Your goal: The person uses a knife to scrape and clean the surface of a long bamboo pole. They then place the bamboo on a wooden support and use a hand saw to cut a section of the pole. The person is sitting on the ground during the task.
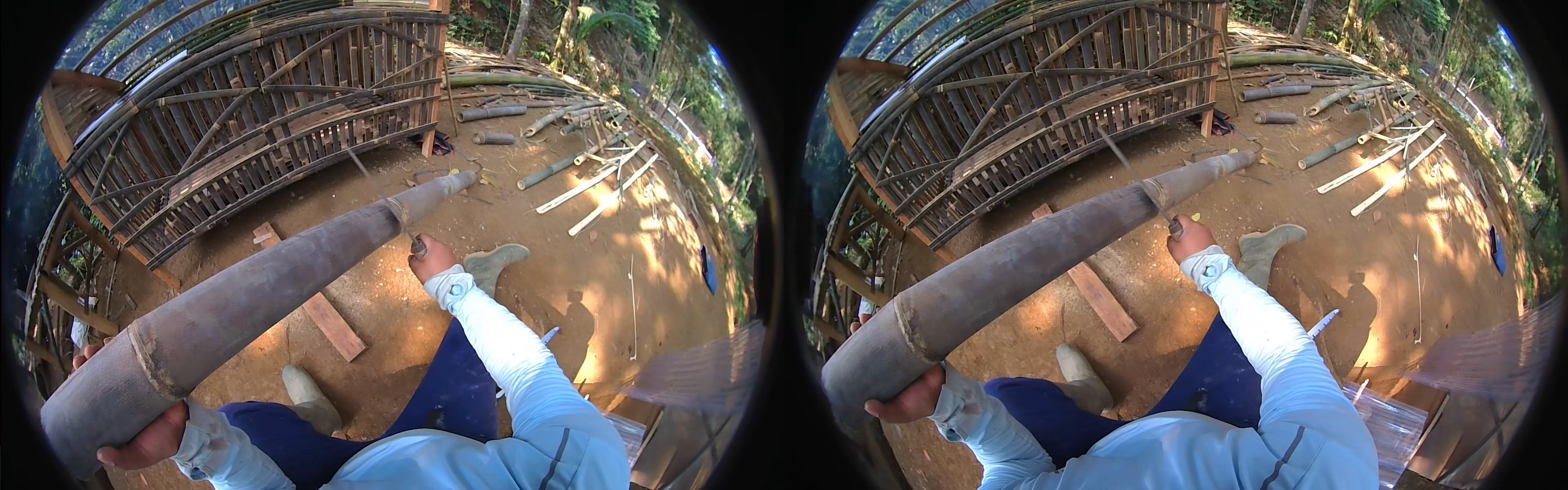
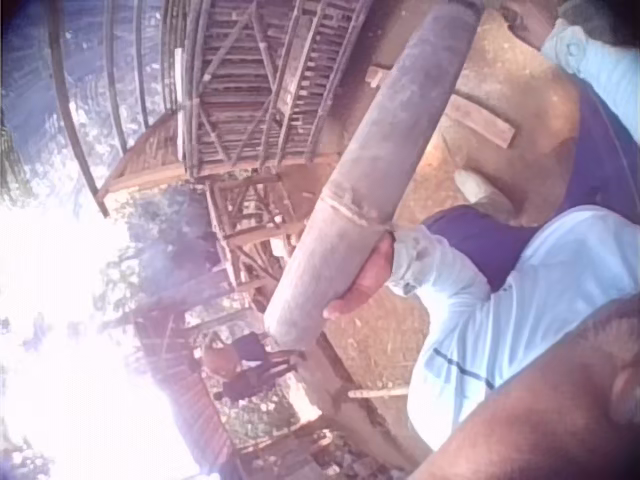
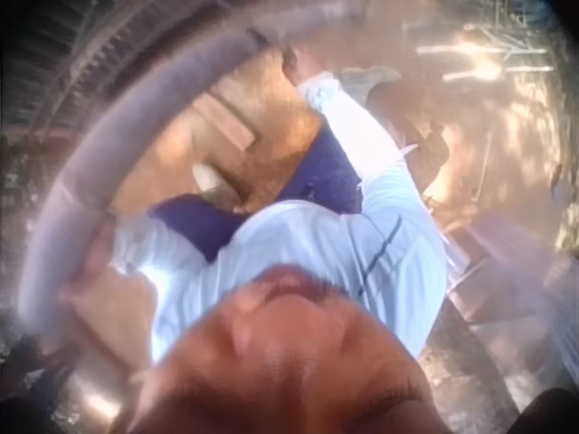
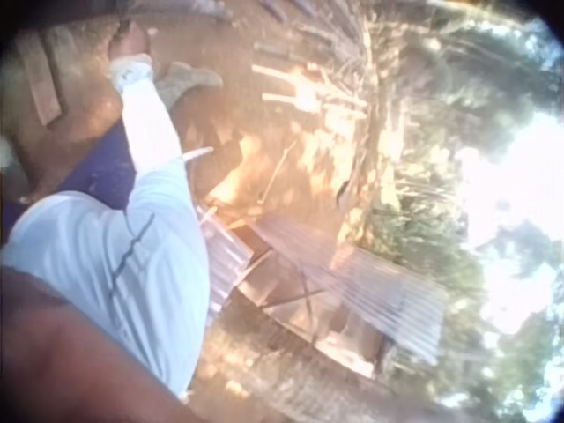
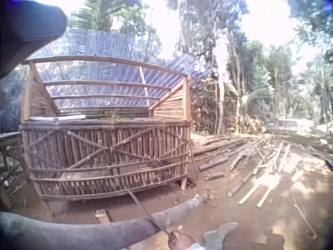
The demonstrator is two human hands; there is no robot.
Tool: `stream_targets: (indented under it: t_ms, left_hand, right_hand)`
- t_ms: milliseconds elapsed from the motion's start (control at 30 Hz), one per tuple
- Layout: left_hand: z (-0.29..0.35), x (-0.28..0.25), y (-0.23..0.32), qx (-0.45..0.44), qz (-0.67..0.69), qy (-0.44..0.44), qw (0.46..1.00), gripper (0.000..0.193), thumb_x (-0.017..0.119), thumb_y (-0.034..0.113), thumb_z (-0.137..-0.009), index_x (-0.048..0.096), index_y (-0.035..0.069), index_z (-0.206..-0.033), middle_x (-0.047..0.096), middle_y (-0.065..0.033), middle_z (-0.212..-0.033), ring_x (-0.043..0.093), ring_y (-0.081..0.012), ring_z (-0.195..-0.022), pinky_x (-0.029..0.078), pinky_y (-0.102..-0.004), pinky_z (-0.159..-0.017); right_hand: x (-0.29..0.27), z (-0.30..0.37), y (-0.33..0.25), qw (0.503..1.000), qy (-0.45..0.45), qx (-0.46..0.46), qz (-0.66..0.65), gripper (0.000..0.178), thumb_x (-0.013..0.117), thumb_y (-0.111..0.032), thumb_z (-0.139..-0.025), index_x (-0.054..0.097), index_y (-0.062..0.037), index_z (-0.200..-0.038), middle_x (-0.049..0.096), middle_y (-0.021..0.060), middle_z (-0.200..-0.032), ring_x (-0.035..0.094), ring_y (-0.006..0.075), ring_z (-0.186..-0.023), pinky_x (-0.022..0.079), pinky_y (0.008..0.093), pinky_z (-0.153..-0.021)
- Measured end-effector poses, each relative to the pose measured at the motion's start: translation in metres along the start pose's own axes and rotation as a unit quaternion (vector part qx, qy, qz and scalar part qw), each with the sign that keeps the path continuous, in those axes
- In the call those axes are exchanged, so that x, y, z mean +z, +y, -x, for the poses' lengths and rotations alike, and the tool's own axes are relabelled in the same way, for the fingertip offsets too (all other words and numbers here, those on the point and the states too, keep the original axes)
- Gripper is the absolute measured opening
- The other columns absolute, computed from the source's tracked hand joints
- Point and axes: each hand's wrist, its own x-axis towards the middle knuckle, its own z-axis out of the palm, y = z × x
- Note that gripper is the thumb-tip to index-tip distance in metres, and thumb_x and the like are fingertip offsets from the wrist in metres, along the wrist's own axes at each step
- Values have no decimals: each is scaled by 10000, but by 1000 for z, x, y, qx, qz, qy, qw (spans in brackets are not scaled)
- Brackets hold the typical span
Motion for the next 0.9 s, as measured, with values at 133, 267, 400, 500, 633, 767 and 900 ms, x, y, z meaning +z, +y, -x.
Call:
stream_targets:
  t_ms: [133, 267, 400, 500, 633, 767, 900]
  left_hand:
    - [3, -2, -9, -15, 24, -5, 1000, 962, 699, 498, -706, 327, -94, -1367, 428, -287, -1351, 384, -431, -1307, 284, -584, -1111]
    - [0, 2, -7, 40, -29, 5, 999, 994, 739, 496, -675, 300, -57, -1374, 413, -260, -1332, 400, -412, -1288, 320, -563, -1104]
    - [2, 4, -14, 42, -37, -2, 998, 1001, 749, 518, -657, 304, -26, -1370, 423, -231, -1308, 415, -397, -1271, 321, -543, -1114]
    - [-4, -4, -11, 49, -45, -14, 998, 977, 742, 525, -658, 326, -17, -1357, 430, -221, -1289, 425, -387, -1254, 318, -541, -1109]
    - [1, 2, -15, 53, -50, -26, 997, 950, 728, 543, -666, 359, -21, -1336, 433, -212, -1268, 433, -380, -1231, 329, -539, -1088]
    - [-9, -11, -12, 69, 26, -92, 993, 958, 706, 565, -662, 395, -43, -1334, 464, -223, -1267, 448, -383, -1216, 325, -526, -1080]
    - [-8, -12, -19, 113, 31, -73, 990, 959, 669, 596, -667, 410, -53, -1323, 485, -221, -1241, 462, -372, -1188, 326, -511, -1063]
  right_hand:
    - [-13, -6, 34, 999, 20, 32, 39, 210, 641, -140, -758, 594, -55, -944, 628, 231, -826, 611, 438, -809, 488, 471, -709]
    - [-7, -6, -2, 999, -11, -31, 38, 217, 651, -141, -749, 595, -51, -939, 628, 229, -820, 607, 439, -804, 480, 470, -695]
    - [-15, -7, 18, 999, 5, -6, 41, 217, 654, -143, -749, 586, -54, -934, 625, 231, -820, 600, 451, -808, 474, 489, -693]
    - [-6, -2, 4, 999, -10, -14, 49, 205, 635, -138, -759, 586, -57, -941, 622, 245, -819, 597, 459, -816, 476, 497, -704]
    - [-6, 4, 34, 998, -6, 27, 59, 220, 620, -155, -773, 587, -70, -973, 632, 253, -848, 603, 458, -847, 481, 506, -737]
    - [-6, -11, 18, 998, -3, 11, 61, 214, 629, -150, -763, 588, -57, -952, 633, 243, -841, 602, 458, -838, 479, 500, -723]
    - [-5, 1, 26, 998, 23, 35, 44, 210, 627, -154, -759, 593, -57, -942, 631, 241, -846, 601, 453, -841, 480, 485, -727]
